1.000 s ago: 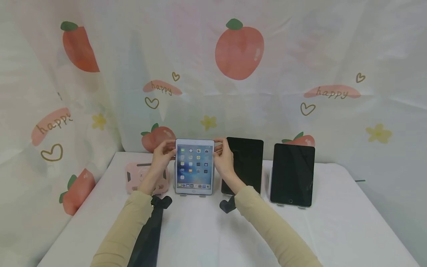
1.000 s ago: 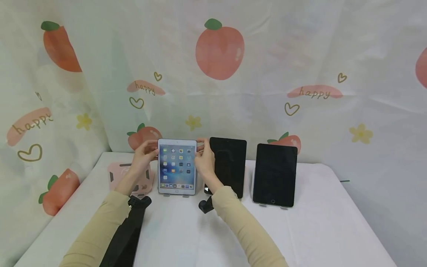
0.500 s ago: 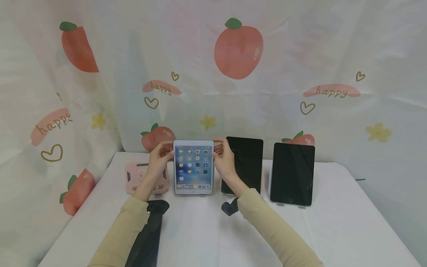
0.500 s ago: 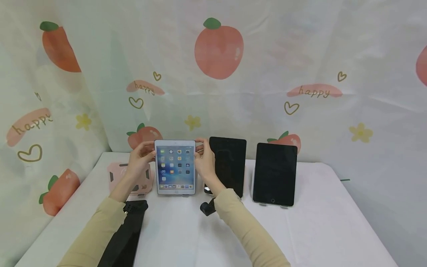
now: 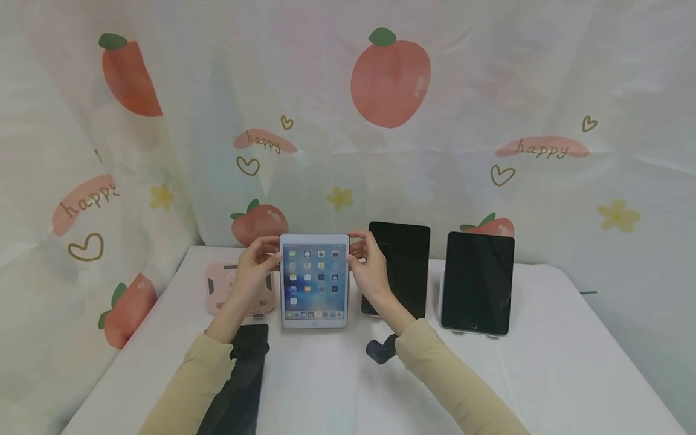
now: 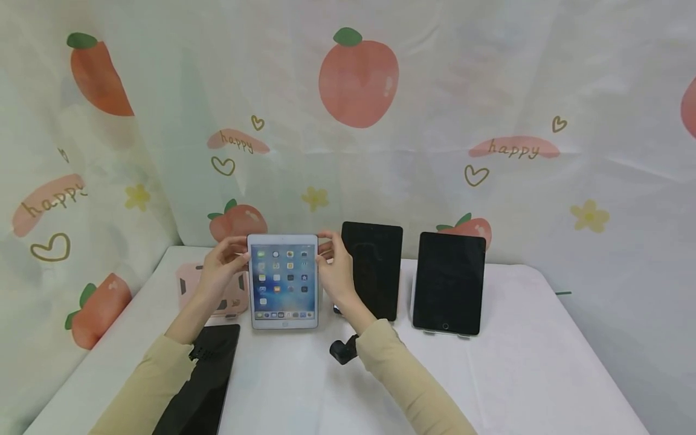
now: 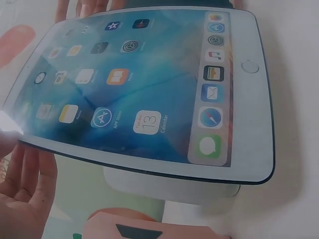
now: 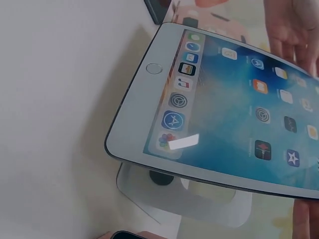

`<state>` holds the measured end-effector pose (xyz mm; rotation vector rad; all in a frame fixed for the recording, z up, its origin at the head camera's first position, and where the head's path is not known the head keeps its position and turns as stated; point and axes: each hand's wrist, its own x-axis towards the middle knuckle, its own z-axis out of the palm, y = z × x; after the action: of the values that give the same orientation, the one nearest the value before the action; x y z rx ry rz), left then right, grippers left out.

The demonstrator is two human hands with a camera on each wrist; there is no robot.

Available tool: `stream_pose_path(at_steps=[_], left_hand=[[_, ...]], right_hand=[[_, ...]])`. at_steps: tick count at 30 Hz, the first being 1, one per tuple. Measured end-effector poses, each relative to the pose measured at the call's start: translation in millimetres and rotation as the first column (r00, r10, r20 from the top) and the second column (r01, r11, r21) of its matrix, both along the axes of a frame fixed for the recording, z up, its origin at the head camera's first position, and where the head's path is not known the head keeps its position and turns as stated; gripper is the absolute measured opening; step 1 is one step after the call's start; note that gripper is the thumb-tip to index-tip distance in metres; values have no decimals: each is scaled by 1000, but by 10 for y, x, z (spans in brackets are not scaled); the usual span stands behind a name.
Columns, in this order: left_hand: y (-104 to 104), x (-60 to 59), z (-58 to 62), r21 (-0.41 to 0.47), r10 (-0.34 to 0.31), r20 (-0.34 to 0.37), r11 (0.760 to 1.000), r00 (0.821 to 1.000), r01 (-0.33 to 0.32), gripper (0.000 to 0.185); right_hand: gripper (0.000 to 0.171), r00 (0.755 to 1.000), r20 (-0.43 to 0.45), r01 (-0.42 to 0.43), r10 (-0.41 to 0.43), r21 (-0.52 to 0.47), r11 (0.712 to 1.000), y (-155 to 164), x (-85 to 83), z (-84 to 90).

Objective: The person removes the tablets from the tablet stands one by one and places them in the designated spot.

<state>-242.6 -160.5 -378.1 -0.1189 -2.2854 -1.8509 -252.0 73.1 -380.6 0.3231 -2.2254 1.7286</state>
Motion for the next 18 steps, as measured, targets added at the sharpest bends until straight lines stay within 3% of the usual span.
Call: stream_pose_path(at_steps=[6, 13, 18], left_hand=[[-31, 112, 5, -6, 9, 66, 1000, 998, -9, 34], [-80, 271, -22, 14, -10, 148, 1000, 989, 8, 35], [-99, 364, -66, 11, -31, 195, 1000, 980, 29, 36]], right_hand=[[43, 998, 53, -38, 40, -31, 999, 13, 144, 10], [43, 990, 108, -83, 88, -45, 996, 19, 414, 137], [44, 986, 145, -75, 83, -56, 996, 53, 419, 1]])
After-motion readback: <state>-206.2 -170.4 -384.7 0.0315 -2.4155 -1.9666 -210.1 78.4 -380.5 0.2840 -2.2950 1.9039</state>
